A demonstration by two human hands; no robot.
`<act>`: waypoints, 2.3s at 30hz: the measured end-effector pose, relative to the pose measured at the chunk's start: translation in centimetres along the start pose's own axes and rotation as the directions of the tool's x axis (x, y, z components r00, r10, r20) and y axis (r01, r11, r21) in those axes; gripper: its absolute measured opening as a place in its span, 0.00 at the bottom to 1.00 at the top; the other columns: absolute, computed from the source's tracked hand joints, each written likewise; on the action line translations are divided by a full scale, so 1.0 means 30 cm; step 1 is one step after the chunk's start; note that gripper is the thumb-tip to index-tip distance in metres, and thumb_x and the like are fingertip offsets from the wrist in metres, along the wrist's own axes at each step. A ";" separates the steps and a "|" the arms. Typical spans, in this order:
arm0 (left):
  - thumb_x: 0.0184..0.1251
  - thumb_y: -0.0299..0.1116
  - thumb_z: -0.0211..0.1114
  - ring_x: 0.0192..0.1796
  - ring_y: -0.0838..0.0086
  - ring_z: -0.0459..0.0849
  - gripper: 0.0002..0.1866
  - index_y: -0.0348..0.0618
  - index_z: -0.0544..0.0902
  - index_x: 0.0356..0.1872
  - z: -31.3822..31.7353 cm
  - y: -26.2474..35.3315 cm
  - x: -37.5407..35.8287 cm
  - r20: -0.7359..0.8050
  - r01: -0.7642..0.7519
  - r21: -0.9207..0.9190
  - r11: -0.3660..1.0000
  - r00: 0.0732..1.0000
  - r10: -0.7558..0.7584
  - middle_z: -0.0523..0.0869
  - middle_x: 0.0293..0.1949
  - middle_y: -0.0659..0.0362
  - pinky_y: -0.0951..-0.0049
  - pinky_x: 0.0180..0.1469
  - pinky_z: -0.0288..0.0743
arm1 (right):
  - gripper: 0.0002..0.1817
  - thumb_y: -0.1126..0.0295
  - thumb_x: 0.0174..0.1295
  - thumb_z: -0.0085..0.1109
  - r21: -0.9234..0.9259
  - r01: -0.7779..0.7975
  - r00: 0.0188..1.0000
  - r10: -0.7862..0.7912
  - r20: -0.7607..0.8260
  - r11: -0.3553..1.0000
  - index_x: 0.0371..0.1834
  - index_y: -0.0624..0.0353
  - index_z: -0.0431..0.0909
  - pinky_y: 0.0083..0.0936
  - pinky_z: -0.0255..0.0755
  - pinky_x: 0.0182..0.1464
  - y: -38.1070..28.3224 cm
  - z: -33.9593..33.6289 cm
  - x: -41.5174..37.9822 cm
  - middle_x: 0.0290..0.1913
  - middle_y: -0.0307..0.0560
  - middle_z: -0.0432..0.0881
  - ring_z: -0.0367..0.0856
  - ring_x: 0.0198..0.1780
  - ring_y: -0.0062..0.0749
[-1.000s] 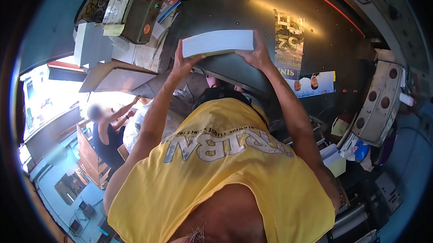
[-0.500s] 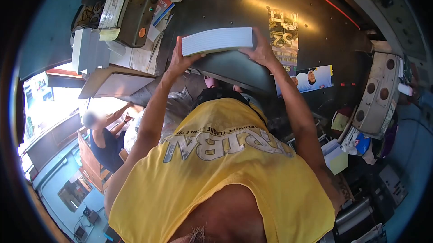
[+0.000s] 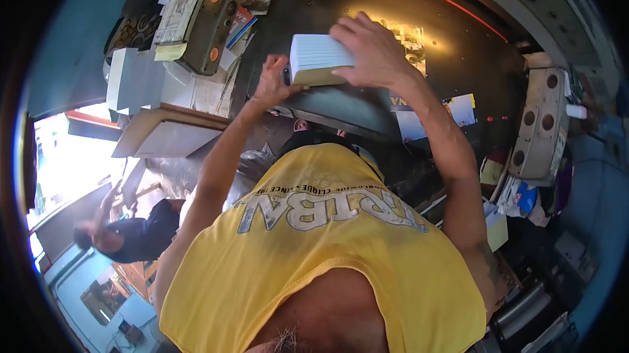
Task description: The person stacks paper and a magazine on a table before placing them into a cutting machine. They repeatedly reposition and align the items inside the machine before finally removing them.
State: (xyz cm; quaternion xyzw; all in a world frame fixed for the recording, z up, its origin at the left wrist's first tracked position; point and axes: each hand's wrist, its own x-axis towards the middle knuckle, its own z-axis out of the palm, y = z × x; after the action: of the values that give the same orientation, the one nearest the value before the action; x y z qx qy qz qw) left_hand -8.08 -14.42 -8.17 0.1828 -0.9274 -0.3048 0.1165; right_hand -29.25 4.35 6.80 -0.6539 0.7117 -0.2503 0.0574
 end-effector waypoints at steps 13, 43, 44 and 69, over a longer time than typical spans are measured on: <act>0.42 0.40 0.87 0.61 0.52 0.78 0.42 0.42 0.76 0.61 0.179 -0.094 0.001 -0.003 -0.056 -0.328 0.943 0.998 0.058 0.84 0.53 0.47 0.56 0.63 0.71 | 0.30 0.68 0.40 0.76 -0.143 -0.068 0.982 0.092 0.165 0.987 0.50 0.60 0.76 0.43 0.76 0.57 -0.075 0.138 0.035 0.50 0.47 0.77 0.74 0.56 0.48; 0.69 0.38 0.70 0.63 0.51 0.82 0.33 0.38 0.67 0.70 0.501 0.457 0.713 0.521 0.377 -0.852 -0.363 0.678 -0.518 0.78 0.64 0.47 0.40 0.64 0.79 | 0.25 0.59 0.65 0.68 0.958 -0.213 0.396 0.880 0.262 -0.190 0.58 0.66 0.79 0.36 0.85 0.46 0.762 0.178 -0.282 0.49 0.56 0.87 0.90 0.44 0.40; 0.69 0.38 0.70 0.63 0.50 0.82 0.32 0.39 0.68 0.70 0.537 0.481 0.753 0.524 0.327 -0.846 -0.420 0.656 -0.543 0.78 0.64 0.48 0.37 0.63 0.79 | 0.23 0.61 0.64 0.68 0.955 -0.243 0.391 0.885 0.254 -0.167 0.56 0.67 0.80 0.35 0.85 0.45 0.826 0.157 -0.273 0.47 0.55 0.87 0.90 0.42 0.38; 0.71 0.41 0.70 0.29 0.73 0.79 0.18 0.44 0.77 0.24 0.271 -0.193 1.047 -0.254 0.403 -0.438 0.804 0.802 -0.541 0.75 0.22 0.62 0.65 0.34 0.75 | 0.24 0.66 0.57 0.75 0.292 -0.758 0.312 0.718 -0.623 0.583 0.55 0.67 0.83 0.37 0.80 0.57 0.982 0.139 -0.174 0.53 0.59 0.85 0.86 0.54 0.46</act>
State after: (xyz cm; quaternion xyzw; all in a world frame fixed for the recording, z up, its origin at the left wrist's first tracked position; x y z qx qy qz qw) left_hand -37.64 -27.38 -14.81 0.4406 -0.7393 -0.4501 0.2381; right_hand -53.40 8.75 -10.79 -0.1142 0.9021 -0.3984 -0.1201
